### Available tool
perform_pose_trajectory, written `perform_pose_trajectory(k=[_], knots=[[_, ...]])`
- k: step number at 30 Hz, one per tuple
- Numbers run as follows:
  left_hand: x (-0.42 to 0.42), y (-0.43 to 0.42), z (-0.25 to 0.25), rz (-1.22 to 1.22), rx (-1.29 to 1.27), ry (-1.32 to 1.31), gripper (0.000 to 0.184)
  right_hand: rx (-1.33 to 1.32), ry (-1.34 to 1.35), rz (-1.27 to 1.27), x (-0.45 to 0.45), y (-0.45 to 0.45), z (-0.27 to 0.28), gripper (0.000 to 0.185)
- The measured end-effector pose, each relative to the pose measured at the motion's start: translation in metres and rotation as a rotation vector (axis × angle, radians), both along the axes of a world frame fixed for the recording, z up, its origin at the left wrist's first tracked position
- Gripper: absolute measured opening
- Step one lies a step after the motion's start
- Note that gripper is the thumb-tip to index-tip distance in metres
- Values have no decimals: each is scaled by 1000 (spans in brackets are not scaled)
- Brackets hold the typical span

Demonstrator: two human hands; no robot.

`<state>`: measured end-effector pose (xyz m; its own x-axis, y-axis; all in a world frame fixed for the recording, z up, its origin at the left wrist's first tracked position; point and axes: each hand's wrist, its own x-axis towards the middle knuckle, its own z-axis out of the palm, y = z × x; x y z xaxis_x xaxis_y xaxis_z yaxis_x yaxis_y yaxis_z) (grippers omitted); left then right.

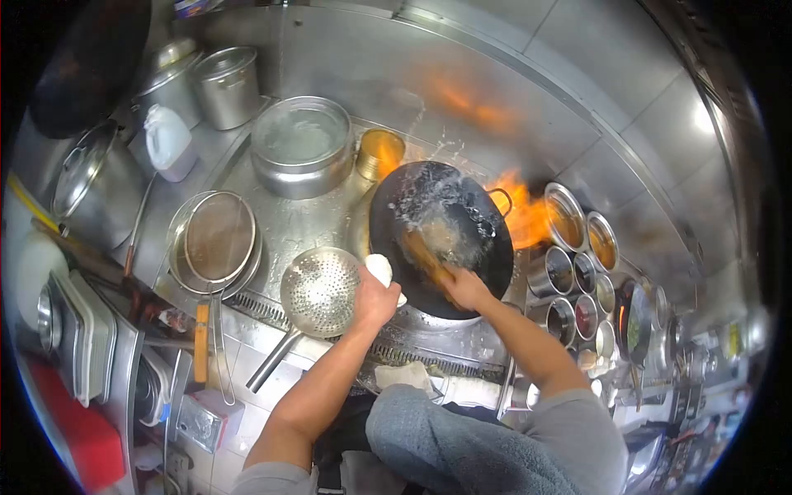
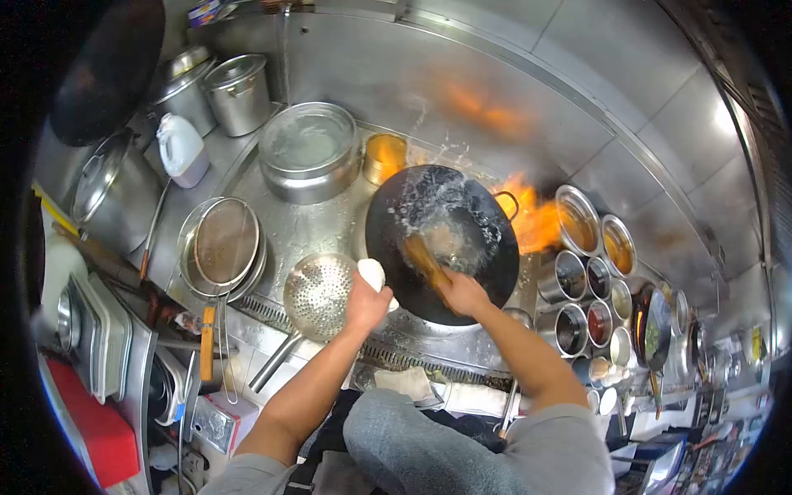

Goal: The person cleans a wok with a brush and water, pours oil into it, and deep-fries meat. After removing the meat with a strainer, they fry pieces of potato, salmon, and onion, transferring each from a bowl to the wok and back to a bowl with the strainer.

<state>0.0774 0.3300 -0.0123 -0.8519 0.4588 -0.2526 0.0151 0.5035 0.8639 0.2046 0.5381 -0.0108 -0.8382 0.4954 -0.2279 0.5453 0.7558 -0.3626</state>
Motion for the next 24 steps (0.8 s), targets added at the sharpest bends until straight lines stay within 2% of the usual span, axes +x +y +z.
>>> perform_pose_trajectory(k=[2,3,5,7,9,11,13,15,17,19,21,23,24], knots=[[3,-2,1,5,-7,-43,66,-35,-242,27,55,3,44,56],[3,2,-1,6,0,-42,66,-28,-242,28,58,14,62,56],[6,2,-11,22,-3,13,66,45,-456,84,39,41,87,60],[2,0,-4,0,3,-7,66,5,-488,-91,-24,69,71,60],[4,-1,-1,-10,12,-36,65,154,-159,-207,-64,74,27,57],[4,-2,-2,18,23,15,63,119,-104,-371,-59,46,-15,53],[7,-1,0,19,35,13,63,93,-193,-196,-16,27,-12,53],[10,0,-1,26,36,8,62,-68,-271,-48,36,10,41,55],[8,0,-4,30,35,4,62,108,-418,100,86,50,49,54],[6,2,-14,41,25,16,62,311,-599,68,78,86,96,52],[4,0,-11,2,25,5,62,442,-466,-39,33,144,61,53],[1,3,-12,-9,18,-3,62,359,-241,-124,-29,118,35,54],[-1,3,-12,-21,15,-12,63,296,-209,-216,-46,95,3,51]])
